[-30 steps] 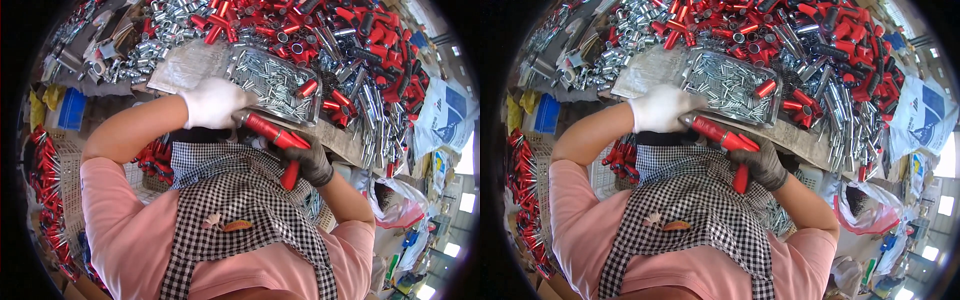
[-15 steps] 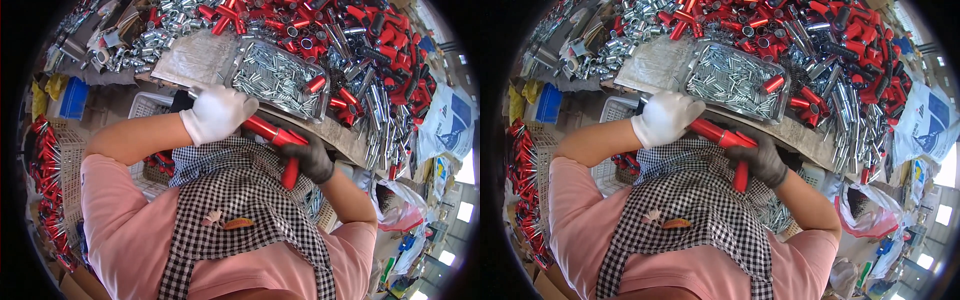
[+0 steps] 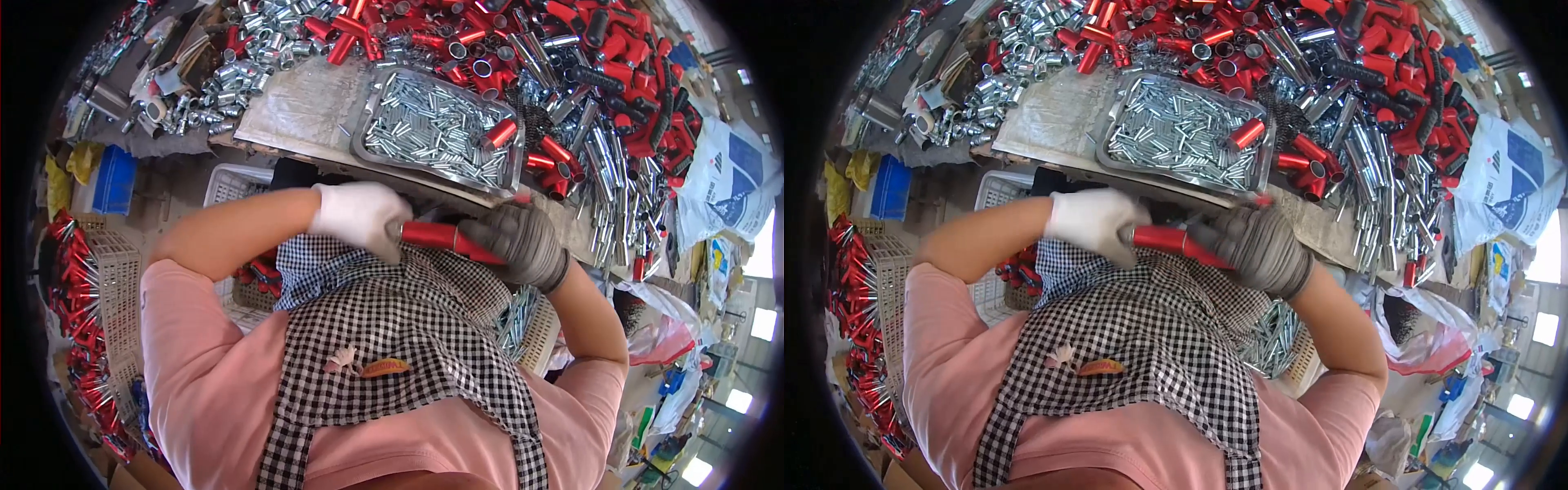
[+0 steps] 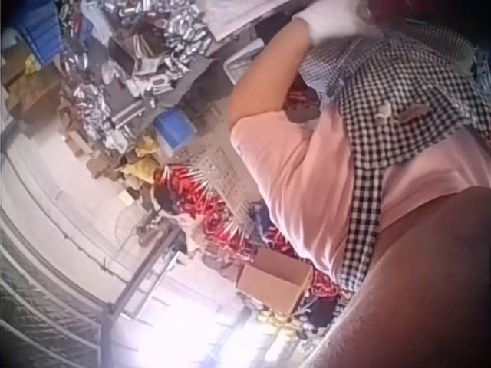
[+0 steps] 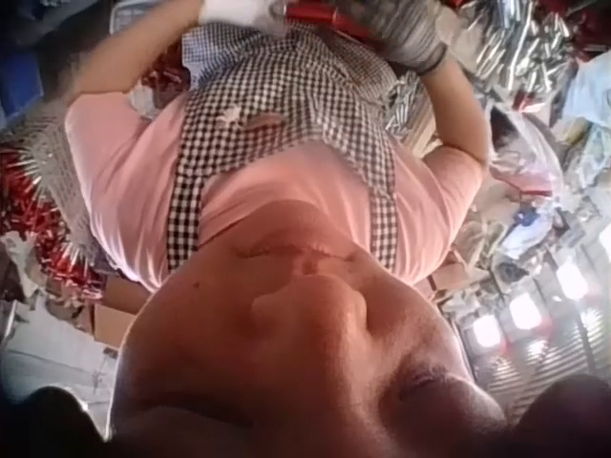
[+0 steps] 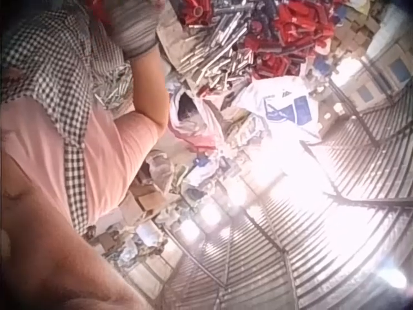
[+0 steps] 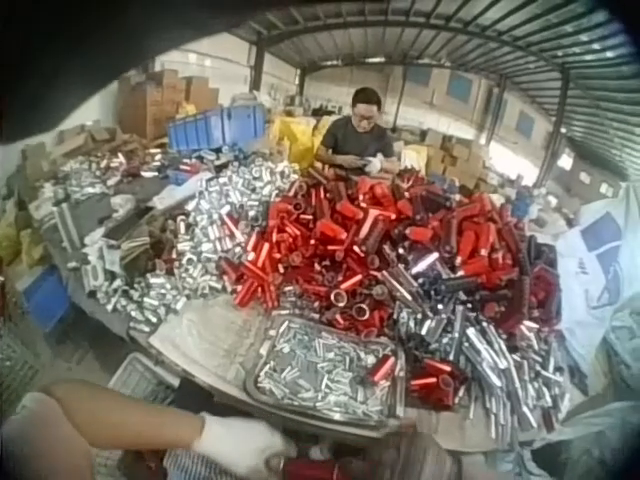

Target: The recorder is manual assembling metal components into red plastic handles at a workstation.

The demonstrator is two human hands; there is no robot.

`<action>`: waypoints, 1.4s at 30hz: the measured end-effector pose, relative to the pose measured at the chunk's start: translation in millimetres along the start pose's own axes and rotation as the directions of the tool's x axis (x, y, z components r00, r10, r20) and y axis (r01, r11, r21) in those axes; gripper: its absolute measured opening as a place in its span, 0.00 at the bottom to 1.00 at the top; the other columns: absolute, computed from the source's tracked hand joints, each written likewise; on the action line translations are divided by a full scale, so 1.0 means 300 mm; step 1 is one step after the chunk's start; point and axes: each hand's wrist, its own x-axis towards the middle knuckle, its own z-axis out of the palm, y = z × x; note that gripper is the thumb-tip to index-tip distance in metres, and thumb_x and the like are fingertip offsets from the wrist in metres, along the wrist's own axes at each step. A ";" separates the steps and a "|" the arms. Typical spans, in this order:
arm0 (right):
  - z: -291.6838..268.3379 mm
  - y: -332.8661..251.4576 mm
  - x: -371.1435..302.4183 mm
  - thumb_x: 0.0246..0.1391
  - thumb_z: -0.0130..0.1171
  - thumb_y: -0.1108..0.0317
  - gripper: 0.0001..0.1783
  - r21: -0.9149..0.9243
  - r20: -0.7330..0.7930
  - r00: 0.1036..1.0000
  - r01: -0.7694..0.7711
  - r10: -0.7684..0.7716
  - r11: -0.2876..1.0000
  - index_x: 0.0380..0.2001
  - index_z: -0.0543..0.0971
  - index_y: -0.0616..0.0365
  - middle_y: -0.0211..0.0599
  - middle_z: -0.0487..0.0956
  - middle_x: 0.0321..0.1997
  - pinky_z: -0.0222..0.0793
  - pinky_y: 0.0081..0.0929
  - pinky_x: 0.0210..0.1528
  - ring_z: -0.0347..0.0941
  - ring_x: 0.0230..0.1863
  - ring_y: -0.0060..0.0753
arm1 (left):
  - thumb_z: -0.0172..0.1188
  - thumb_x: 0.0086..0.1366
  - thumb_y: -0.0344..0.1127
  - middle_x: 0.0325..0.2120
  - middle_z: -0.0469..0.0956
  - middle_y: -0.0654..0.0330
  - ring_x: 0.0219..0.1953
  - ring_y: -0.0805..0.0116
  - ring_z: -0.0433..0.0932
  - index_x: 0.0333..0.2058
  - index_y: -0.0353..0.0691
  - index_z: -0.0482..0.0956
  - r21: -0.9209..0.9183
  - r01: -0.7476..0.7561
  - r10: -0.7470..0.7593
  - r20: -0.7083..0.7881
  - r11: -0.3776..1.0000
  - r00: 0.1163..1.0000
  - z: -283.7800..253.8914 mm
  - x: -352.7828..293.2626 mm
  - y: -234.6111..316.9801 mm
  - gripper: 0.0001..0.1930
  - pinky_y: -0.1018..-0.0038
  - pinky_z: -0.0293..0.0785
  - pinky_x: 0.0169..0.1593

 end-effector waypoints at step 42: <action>0.135 -0.078 0.112 0.39 0.69 0.67 0.27 -0.362 -0.491 0.821 0.110 -0.290 0.926 0.47 0.75 0.54 0.38 0.77 0.32 0.70 0.38 0.27 0.75 0.28 0.40 | 0.61 0.58 0.39 0.30 0.75 0.59 0.33 0.64 0.75 0.39 0.39 0.74 -0.251 -0.257 -0.252 -0.967 0.933 0.029 0.023 0.061 -0.239 0.13 0.59 0.71 0.39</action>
